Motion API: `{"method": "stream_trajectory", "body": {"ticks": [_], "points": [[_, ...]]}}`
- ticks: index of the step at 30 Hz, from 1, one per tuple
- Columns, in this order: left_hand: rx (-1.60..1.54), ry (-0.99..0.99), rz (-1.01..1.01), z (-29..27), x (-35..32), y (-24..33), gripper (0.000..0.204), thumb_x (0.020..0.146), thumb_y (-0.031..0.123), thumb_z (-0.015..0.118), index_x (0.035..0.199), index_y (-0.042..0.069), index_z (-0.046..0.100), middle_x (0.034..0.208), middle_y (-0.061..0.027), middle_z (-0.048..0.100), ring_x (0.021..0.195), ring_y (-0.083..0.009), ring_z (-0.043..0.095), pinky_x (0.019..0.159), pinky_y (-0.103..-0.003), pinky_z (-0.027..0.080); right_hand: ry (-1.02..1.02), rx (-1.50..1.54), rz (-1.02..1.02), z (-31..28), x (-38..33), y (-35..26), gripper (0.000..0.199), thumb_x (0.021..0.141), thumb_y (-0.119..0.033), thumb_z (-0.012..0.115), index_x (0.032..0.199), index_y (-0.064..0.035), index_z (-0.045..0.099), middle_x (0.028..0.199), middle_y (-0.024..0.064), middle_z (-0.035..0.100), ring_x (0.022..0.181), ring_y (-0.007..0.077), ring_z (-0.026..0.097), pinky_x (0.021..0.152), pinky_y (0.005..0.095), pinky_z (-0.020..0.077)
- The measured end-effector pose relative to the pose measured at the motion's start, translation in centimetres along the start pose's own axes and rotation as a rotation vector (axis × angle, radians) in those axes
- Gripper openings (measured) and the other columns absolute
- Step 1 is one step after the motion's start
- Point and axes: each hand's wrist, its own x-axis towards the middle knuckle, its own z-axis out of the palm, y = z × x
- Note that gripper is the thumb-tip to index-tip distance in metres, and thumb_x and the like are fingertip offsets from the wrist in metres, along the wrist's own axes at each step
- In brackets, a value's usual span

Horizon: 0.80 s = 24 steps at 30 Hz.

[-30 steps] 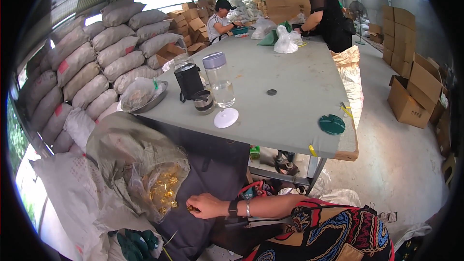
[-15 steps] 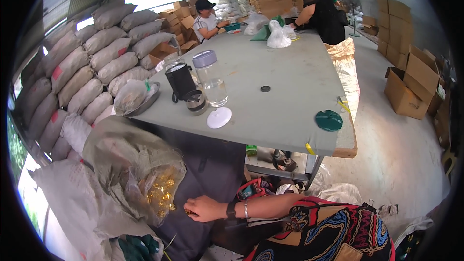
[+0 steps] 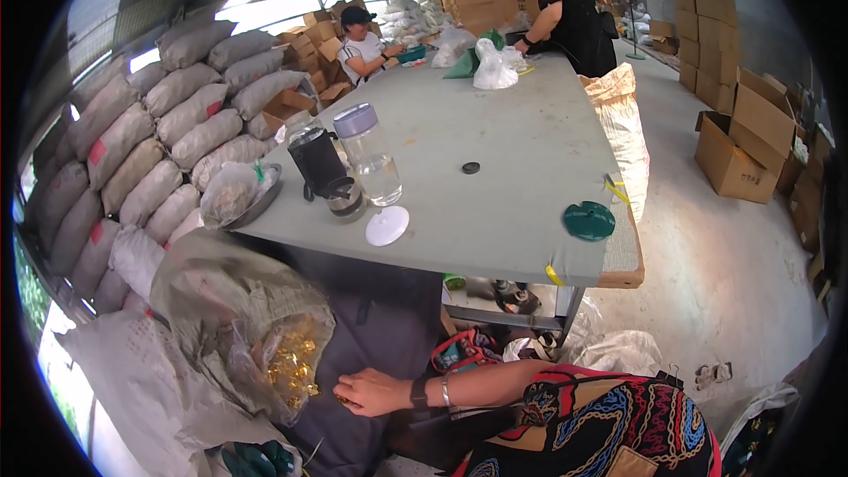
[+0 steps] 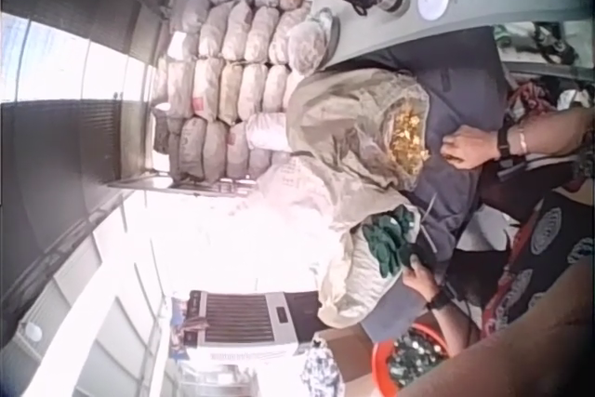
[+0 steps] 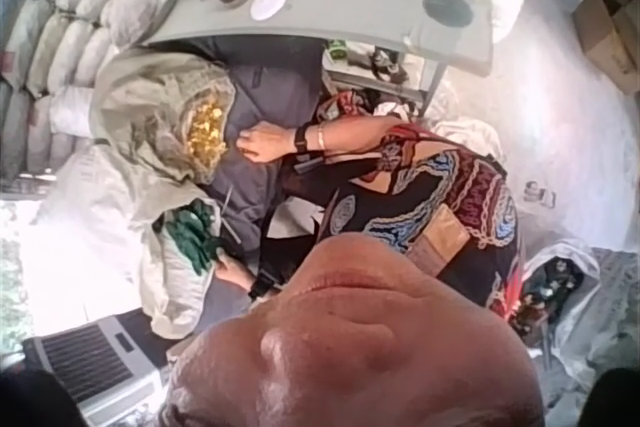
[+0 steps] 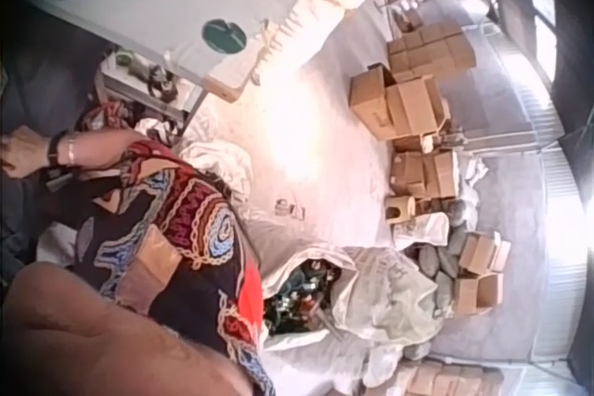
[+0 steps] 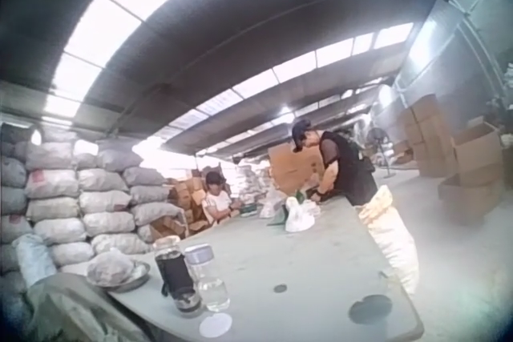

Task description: Assembling green plastic discs with gold-colored metal caps by hand.

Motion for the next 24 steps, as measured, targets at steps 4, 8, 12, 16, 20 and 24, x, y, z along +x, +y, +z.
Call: {"method": "stream_trajectory", "body": {"ticks": [4, 8, 12, 16, 20, 24], "points": [[-0.006, 0.007, 0.005, -0.1, 0.1, -0.5, 0.040, 0.089, 0.024, 0.062, 0.102, -0.014, 0.059, 0.085, -0.0217, 0.066, 0.069, -0.0242, 0.059, 0.067, -0.036, 0.050, 0.003, 0.008, 0.008, -0.5, 0.1, -0.6, 0.018, 0.080, -0.015, 0.058, 0.088, -0.0015, 0.048, 0.082, 0.0139, 0.049, 0.069, 0.0322, 0.057, 0.061, 0.0422, 0.0470], [-0.031, 0.010, 0.052, 0.0, 0.2, -1.3, 0.040, 0.088, 0.023, 0.062, 0.103, -0.014, 0.059, 0.085, -0.0198, 0.066, 0.068, -0.0226, 0.058, 0.065, -0.035, 0.050, -0.026, 0.018, 0.025, -0.3, 0.0, -0.4, 0.018, 0.079, -0.014, 0.058, 0.086, -0.0009, 0.047, 0.082, 0.0149, 0.050, 0.071, 0.0334, 0.057, 0.063, 0.0432, 0.0474], [-0.057, -0.002, 0.026, -0.1, -0.1, -0.8, 0.039, 0.088, 0.023, 0.062, 0.104, -0.013, 0.059, 0.085, -0.0191, 0.066, 0.068, -0.0221, 0.058, 0.065, -0.034, 0.050, -0.030, 0.006, 0.018, 0.0, 0.0, -0.3, 0.019, 0.079, -0.014, 0.058, 0.087, -0.0009, 0.047, 0.082, 0.0147, 0.050, 0.071, 0.0333, 0.057, 0.063, 0.0432, 0.0475], [-0.049, -0.001, 0.001, 0.0, -0.1, -0.2, 0.039, 0.088, 0.023, 0.062, 0.104, -0.013, 0.059, 0.084, -0.0190, 0.066, 0.068, -0.0221, 0.059, 0.064, -0.035, 0.050, -0.007, -0.010, -0.006, 0.1, 0.0, -0.2, 0.019, 0.081, -0.015, 0.058, 0.089, -0.0015, 0.048, 0.081, 0.0131, 0.048, 0.069, 0.0308, 0.056, 0.060, 0.0407, 0.0468], [-0.022, 0.016, 0.081, 0.0, 0.2, -1.1, 0.040, 0.088, 0.024, 0.062, 0.102, -0.013, 0.060, 0.084, -0.0212, 0.066, 0.069, -0.0238, 0.059, 0.065, -0.036, 0.050, -0.021, 0.012, 0.009, -0.3, 0.2, -0.4, 0.018, 0.080, -0.015, 0.057, 0.087, -0.0011, 0.048, 0.082, 0.0145, 0.051, 0.071, 0.0326, 0.058, 0.064, 0.0426, 0.0477], [-0.018, 0.007, 0.045, 0.0, 0.2, -1.0, 0.040, 0.088, 0.023, 0.062, 0.101, -0.014, 0.060, 0.085, -0.0230, 0.066, 0.070, -0.0253, 0.060, 0.068, -0.037, 0.050, -0.028, 0.010, 0.016, -0.4, 0.2, -0.5, 0.018, 0.080, -0.014, 0.057, 0.088, -0.0009, 0.048, 0.083, 0.0147, 0.051, 0.072, 0.0329, 0.057, 0.064, 0.0429, 0.0476]]}}
